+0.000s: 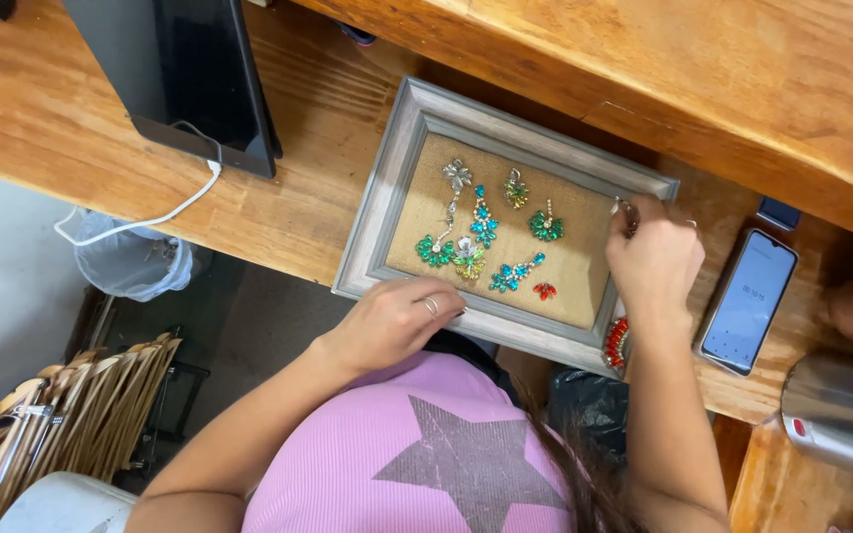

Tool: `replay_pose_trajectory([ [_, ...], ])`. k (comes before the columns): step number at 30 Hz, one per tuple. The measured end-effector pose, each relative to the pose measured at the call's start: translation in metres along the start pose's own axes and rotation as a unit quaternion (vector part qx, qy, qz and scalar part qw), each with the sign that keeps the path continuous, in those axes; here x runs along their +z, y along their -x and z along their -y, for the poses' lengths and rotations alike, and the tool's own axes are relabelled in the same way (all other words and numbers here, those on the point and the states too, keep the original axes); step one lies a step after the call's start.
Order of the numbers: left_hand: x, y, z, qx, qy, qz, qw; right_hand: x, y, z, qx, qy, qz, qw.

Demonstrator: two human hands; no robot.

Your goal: Arranging various colorful jeweled earrings and brooches on a fabric display board.

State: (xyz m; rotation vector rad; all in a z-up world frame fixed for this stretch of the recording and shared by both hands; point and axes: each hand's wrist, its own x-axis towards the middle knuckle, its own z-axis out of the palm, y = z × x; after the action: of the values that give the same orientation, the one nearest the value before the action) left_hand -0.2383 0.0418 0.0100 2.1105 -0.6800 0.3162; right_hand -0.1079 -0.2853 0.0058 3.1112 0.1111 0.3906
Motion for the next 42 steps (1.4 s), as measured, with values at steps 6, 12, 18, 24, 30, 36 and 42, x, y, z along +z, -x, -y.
replay_pose_trajectory([
  [6, -0.030, -0.015, -0.007, -0.062, 0.024, -0.056, 0.996, 0.016, -0.005, 0.023, -0.073, 0.115, -0.050, 0.989],
  [12, -0.035, -0.016, 0.017, -0.150, 0.003, -0.127, 0.981, -0.015, 0.006, 0.043, -0.065, 0.023, 0.060, 0.996],
  [18, -0.041, -0.039, 0.038, -0.226, -0.014, -0.063, 0.972, -0.061, 0.024, 0.040, -0.018, -0.101, 0.109, 0.989],
  [24, -0.031, -0.061, 0.052, -0.247, -0.098, 0.031, 0.964, -0.082, 0.064, 0.033, 0.015, -0.258, 0.034, 0.965],
  [30, -0.021, -0.051, 0.068, -0.223, -0.091, 0.027, 0.970, -0.072, 0.119, 0.001, 0.109, -0.273, -0.048, 0.955],
  [36, -0.035, -0.052, 0.035, -0.174, -0.073, -0.076, 0.979, -0.061, 0.135, -0.016, 0.163, -0.269, -0.073, 0.946],
  [42, -0.027, -0.044, 0.002, -0.018, -0.056, -0.138, 0.989, -0.075, 0.141, -0.013, 0.178, -0.159, 0.023, 0.971],
])
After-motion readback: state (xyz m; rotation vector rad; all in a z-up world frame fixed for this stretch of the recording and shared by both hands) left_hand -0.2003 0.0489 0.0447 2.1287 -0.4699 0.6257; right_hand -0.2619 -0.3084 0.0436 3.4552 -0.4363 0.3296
